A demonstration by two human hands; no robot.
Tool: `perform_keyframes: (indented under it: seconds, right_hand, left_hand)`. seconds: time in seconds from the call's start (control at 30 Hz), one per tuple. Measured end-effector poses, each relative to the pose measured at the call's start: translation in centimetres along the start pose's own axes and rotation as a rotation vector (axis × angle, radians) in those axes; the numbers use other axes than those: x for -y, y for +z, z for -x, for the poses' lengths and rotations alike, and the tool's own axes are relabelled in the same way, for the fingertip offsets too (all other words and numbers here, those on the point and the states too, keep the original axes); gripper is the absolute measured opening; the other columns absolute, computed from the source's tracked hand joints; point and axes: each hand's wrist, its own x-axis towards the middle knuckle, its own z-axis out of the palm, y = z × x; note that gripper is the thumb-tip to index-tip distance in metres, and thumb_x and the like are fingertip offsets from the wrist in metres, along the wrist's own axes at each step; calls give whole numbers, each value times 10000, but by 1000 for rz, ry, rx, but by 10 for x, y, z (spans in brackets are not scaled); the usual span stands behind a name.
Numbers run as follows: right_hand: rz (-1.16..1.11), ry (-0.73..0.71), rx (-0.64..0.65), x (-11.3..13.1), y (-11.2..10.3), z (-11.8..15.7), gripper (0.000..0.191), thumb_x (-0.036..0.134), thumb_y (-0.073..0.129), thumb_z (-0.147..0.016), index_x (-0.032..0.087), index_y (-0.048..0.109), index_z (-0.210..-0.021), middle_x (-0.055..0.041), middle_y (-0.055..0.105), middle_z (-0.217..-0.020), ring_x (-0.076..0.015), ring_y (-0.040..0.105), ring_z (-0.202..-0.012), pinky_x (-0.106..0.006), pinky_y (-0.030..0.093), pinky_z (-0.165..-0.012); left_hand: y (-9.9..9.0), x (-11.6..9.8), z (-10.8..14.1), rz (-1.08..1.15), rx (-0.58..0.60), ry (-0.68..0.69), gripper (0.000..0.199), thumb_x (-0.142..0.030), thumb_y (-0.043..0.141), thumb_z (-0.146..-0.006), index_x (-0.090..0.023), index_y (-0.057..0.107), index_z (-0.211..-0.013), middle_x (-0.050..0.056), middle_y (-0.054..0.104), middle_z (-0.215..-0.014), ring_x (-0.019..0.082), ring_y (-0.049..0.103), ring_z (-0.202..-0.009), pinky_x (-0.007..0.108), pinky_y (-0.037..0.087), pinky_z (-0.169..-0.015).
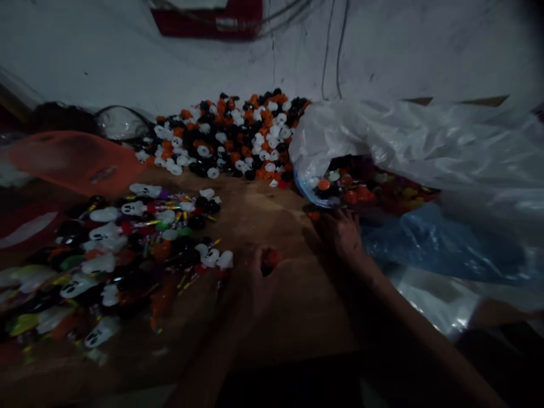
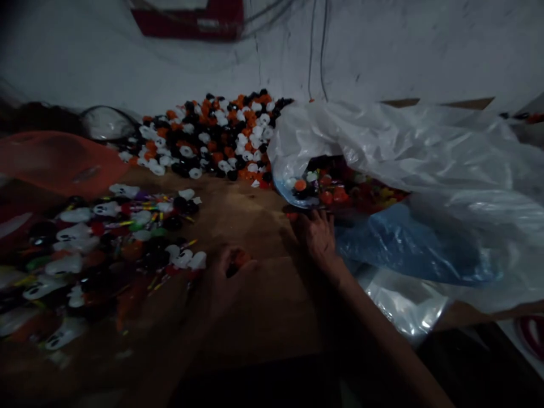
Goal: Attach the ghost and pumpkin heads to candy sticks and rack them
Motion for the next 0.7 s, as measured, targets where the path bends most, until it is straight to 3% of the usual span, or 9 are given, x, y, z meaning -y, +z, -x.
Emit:
perform_keyframes:
  seconds: [0.1, 0.17, 0.27, 0.4, 0.53, 0.7]
  right_hand:
    - [-102, -190, -21, 8, -19, 13, 274, 283, 424, -932, 175, 576, -1133, -120, 580, -1045, -272, 480, -1011, -441, 370, -892]
    - [-309, -320, 66, 17, -34, 26, 257, 232, 397, -942, 173, 542, -1146, -95, 587, -988, -211, 525, -924, -337, 416, -815]
    - [-483, -417, 236, 29, -49, 44, 230, 189, 416, -924, 186, 515, -1132, -71, 586, -982, -178, 543, -869, -282, 424, -730]
    - [-389, -421, 252, 36, -55, 57, 226, 193, 433, -920, 182, 508, -1133, -65, 593, -964, -182, 543, -856, -294, 412, -731]
    - [-310, -486, 202, 39, -61, 63, 260, 170, 427, -914, 168, 499, -1164, -67, 601, -980, -170, 549, -834, -289, 411, -727]
    - [-112, -584, 115, 43, -83, 68, 232, 160, 389, -911, 123, 567, -1055, -67, 578, -812, -182, 485, -706, -302, 366, -609]
  left_hand:
    - [-1, 3, -6, -341, -78, 174, 315, -403, 694, -720, -269, 635, -1000, 40, 619, -1001, 219, 535, -968, 315, 408, -848]
    - [0, 1, -7, -386, -33, 236, 337, -418, 661, -756, -302, 627, -1071, 31, 615, -1071, 225, 526, -1026, 344, 380, -918]
    - [2, -2, -4, -361, -18, 273, 365, -415, 671, -748, -319, 636, -1098, 22, 616, -1114, 239, 519, -1067, 365, 355, -968]
    - [4, -3, 2, -319, 12, 255, 362, -375, 719, -700, -318, 672, -1055, 26, 638, -1063, 263, 518, -1074, 380, 378, -962]
    - [5, -3, 8, -415, 37, 269, 384, -390, 719, -698, -331, 665, -1074, 23, 644, -1081, 257, 529, -1080, 380, 383, -972]
    - [6, -3, 13, -436, 108, 306, 362, -387, 689, -728, -325, 664, -1084, 11, 651, -1104, 246, 553, -1056, 378, 354, -998]
